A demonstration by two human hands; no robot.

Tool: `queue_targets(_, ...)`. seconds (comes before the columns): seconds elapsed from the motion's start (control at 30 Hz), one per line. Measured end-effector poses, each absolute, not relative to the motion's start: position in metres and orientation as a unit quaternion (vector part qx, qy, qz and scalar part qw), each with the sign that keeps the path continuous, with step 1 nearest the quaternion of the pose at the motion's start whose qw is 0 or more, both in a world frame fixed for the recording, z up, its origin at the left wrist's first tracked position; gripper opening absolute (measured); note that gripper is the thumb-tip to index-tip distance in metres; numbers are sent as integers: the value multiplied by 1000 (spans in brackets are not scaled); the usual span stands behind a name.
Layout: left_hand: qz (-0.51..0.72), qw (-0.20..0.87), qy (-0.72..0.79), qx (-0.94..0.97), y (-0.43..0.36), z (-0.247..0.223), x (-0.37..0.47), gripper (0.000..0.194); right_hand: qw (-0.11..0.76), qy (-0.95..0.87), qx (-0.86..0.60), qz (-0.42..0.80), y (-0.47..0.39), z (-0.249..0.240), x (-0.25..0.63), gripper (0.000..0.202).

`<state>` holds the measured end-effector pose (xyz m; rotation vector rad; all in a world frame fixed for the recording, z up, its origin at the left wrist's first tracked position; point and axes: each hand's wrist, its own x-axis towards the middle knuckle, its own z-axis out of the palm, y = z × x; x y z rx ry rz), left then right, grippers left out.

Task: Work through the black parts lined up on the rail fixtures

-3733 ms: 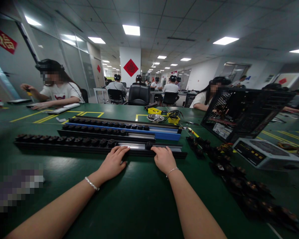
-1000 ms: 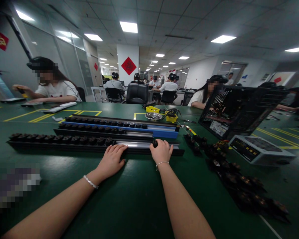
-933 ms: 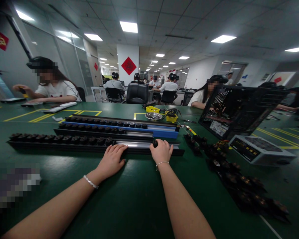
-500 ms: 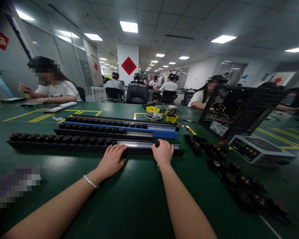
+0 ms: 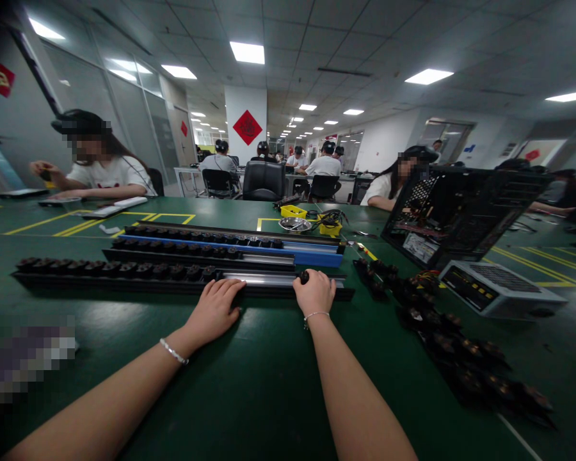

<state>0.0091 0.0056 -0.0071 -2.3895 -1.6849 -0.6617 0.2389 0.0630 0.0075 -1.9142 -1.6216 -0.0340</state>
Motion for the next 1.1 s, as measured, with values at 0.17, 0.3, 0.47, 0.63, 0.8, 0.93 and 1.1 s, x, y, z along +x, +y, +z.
queue_targets(0.17,-221,70,-559,-796,5,-7,9,55,311,-613,-726,-17,63,8,239,31)
queue_targets(0.3,-221,73,-561,-795,6,-7,9,55,303,-613,-729,-22,64,8,243,30)
queue_targets(0.47,-218,68,-565,-793,6,-8,9,56,299,-611,-732,-32,65,8,247,30)
queue_targets(0.63,-220,68,-563,-794,6,-7,9,55,301,-610,-732,-33,64,8,247,30)
queue_targets(0.8,-221,71,-561,-794,6,-7,9,55,297,-604,-739,-35,65,8,251,29)
queue_targets(0.93,-222,66,-559,-796,6,-7,9,54,297,-604,-739,-36,65,9,253,30)
queue_targets(1.1,-222,65,-559,-796,5,-7,9,54,302,-601,-740,-32,65,7,254,31)
